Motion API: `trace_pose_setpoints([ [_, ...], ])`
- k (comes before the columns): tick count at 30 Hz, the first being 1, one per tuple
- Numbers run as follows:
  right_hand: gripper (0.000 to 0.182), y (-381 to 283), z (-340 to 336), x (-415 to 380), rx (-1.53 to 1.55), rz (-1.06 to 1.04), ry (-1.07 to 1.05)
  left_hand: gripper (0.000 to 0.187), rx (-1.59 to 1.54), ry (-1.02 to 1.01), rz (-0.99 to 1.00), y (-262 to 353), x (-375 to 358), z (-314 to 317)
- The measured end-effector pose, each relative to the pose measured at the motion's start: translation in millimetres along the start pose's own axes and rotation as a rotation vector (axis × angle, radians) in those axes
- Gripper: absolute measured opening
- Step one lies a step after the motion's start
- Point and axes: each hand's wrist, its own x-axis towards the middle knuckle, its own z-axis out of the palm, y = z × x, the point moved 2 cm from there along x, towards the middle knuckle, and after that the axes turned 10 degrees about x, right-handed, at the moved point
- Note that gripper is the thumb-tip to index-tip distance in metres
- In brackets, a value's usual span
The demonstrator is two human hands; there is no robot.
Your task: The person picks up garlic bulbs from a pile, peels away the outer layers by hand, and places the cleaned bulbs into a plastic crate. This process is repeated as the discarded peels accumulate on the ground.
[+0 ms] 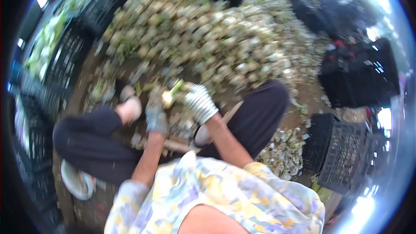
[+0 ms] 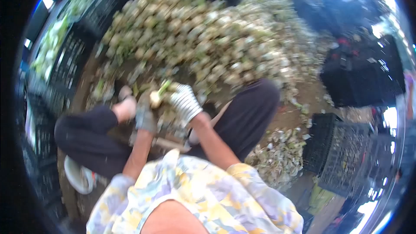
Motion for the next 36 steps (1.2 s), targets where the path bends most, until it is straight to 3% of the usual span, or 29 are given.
trace_pose_setpoints([
  [1,0.037,6.5,18.1,-25.1,0.046,0.09,-0.055,0.035,0.021,0.092,-0.066,-4.6,-47.3,-23.7],
  [2,0.03,-6.4,10.8,-43.5,0.235,0.173,-0.054,0.033,0.101,0.136,0.081,30.7,-93.7,6.2],
  [3,0.023,11.8,-13.5,63.8,0.265,-0.011,-0.071,0.032,0.055,0.066,0.489,42.6,25.1,30.3],
  [4,0.021,34.2,0.3,35.3,0.438,0.109,-0.077,0.032,-0.019,0.067,0.248,33.1,-14.1,14.7],
  [6,0.021,51.1,21.2,17.5,0.643,0.197,-0.056,0.031,-0.125,0.037,-0.048,48.5,-49.3,-1.4],
  [9,0.02,55.7,21.9,18.6,0.368,0.192,0.049,0.034,-0.121,0.143,-0.071,41.4,-49.3,3.1],
  [12,0.019,37.9,19.9,15.9,0.181,0.146,-0.017,0.037,-0.282,0.065,-0.247,47.4,-49.2,2.0],
  [15,0.018,43.0,19.1,19.9,0.213,0.122,-0.061,0.037,-0.429,-0.011,-0.346,44.1,-45.6,-4.4],
  [16,0.02,46.5,20.0,20.5,0.399,0.178,-0.058,0.037,-0.354,0.016,-0.316,47.4,-45.7,-4.4],
  [18,0.022,46.5,25.2,16.7,0.466,0.192,-0.075,0.037,-0.287,0.04,-0.282,41.5,-41.7,-6.0],
  [20,0.029,55.0,30.8,18.0,0.613,0.227,-0.07,0.028,0.124,0.212,0.265,28.5,-29.0,-10.9],
  [23,0.028,69.3,33.9,14.2,0.914,0.341,-0.084,0.026,0.274,0.215,0.372,35.2,-35.2,-6.8],
  [24,0.028,69.8,34.0,14.5,0.91,0.338,-0.087,0.03,0.365,0.247,0.372,-5.0,-6.1,-24.9],
  [25,0.024,68.7,31.4,17.6,0.635,0.254,-0.027,0.03,0.359,0.249,0.376,5.5,-11.3,-22.4],
  [27,0.017,66.3,33.5,22.9,0.166,0.037,0.078,0.038,-0.224,0.233,-0.445,13.9,-25.8,-18.4],
  [29,0.02,65.5,35.0,24.5,-0.158,-0.253,0.014,0.041,-0.239,0.272,-0.52,33.8,-39.2,-12.6],
  [31,0.023,53.6,33.8,18.9,-0.124,-0.109,-0.047,0.039,-0.227,0.19,-0.523,47.1,-47.5,-12.5],
  [32,0.022,45.5,34.1,12.4,0.083,0.014,-0.075,0.038,-0.229,0.199,-0.513,29.9,-37.8,-21.5],
  [33,0.022,30.4,36.6,1.6,0.319,0.135,-0.126,0.037,-0.037,0.192,-0.215,-12.3,-8.7,-43.2],
  [35,0.021,44.3,33.4,3.4,0.239,0.195,-0.08,0.035,0.399,0.337,0.392,-93.0,45.2,-84.2],
  [36,0.021,58.9,31.5,7.5,0.405,0.187,-0.051,0.029,1.148,0.178,0.588,8.2,-22.0,-44.7],
])
